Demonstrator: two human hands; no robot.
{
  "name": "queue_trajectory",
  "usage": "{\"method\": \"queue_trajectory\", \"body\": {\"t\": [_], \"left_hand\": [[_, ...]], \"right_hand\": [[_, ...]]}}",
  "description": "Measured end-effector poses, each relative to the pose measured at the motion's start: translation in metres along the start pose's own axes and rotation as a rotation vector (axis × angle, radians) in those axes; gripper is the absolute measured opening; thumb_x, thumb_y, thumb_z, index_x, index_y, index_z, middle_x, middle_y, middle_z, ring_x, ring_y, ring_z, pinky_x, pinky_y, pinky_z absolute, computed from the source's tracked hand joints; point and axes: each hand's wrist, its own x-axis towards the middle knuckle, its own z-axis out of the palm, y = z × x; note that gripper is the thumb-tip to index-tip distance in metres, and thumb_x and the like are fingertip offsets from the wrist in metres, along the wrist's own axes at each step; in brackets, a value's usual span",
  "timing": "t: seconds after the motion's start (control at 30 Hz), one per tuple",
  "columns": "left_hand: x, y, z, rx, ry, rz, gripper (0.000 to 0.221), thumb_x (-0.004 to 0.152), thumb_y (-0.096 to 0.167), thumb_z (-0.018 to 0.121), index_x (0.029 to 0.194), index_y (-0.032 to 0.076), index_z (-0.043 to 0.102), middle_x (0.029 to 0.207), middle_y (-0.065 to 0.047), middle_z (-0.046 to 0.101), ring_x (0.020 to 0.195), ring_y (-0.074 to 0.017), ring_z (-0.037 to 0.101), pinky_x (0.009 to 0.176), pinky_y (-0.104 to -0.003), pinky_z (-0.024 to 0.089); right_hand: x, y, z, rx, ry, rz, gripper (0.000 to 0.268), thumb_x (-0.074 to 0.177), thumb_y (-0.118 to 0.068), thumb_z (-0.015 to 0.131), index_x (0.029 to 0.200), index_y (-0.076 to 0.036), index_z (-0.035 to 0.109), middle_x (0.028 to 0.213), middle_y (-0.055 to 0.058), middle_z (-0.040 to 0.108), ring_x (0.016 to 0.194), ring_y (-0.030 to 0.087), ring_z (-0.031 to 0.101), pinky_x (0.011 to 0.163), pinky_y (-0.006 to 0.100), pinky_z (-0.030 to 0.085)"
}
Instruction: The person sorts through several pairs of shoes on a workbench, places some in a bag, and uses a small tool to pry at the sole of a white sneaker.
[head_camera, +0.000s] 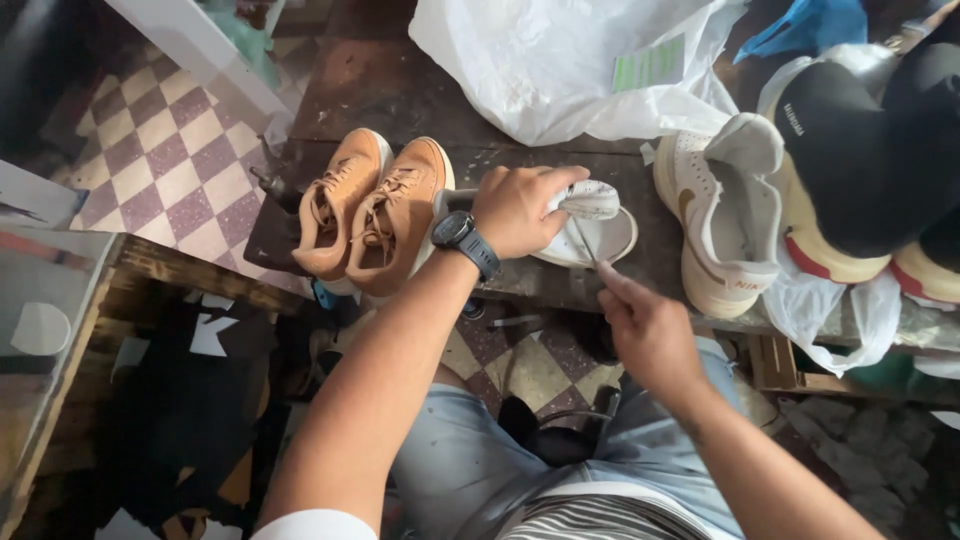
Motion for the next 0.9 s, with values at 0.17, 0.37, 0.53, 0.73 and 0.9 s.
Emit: {"method": "queue_trajectory", "body": {"t": [0.17,0.37,0.53,0.73,0.9], "left_hand": [[0.013,-0.007,0.006,0.1,-0.179,0.114,0.057,0.092,0.027,0.066,0.148,0.039,0.06,0.129,-0.003,0.075,0.121,-0.032,0.073,0.109,-0.053,0.052],[-0.028,0.065,-0.025,0.363,-0.493,0.163,0.079,0.095,0.017,0.061,0.162,0.05,0.036,0.132,-0.005,0.054,0.115,-0.0239,0.059,0.127,-0.066,0.018],[-0.062,0.047,0.014,0.418,-0.17,0.342,0.108,0.061,0.058,0.094,0.156,0.037,0.047,0.161,-0.007,0.044,0.146,-0.0298,0.046,0.122,-0.079,0.014],[-0.089,0.048,0.018,0.361,0.271,0.484,0.047,0.08,0.032,0.083,0.123,0.016,0.074,0.128,-0.003,0.074,0.12,-0.0243,0.068,0.114,-0.056,0.041],[-0.085,0.055,0.028,0.277,0.375,0.49,0.024,0.099,0.01,0.058,0.11,0.005,0.079,0.114,-0.009,0.079,0.108,-0.0293,0.074,0.102,-0.051,0.05]], "right_hand": [[0.005,-0.04,-0.07,0.486,-0.386,0.512,0.047,0.095,-0.016,0.057,0.14,-0.006,0.069,0.058,0.023,0.069,0.037,0.032,0.064,0.022,0.041,0.043],[-0.059,-0.028,-0.09,0.991,-0.44,0.792,0.055,0.1,-0.009,0.057,0.154,-0.005,0.067,0.076,0.025,0.063,0.049,0.03,0.051,0.043,0.036,0.037],[-0.088,-0.017,-0.084,1.078,-0.406,0.786,0.057,0.102,-0.009,0.054,0.157,-0.002,0.061,0.076,0.022,0.061,0.051,0.029,0.049,0.046,0.036,0.037],[-0.096,0.0,-0.088,0.603,-0.464,0.526,0.054,0.097,-0.019,0.061,0.151,-0.018,0.069,0.106,0.004,0.072,0.092,0.013,0.061,0.076,0.03,0.046],[-0.104,0.018,-0.109,-0.241,-0.444,0.131,0.06,0.09,-0.038,0.064,0.149,-0.049,0.059,0.118,-0.02,0.082,0.094,0.01,0.084,0.07,0.034,0.064]]}}
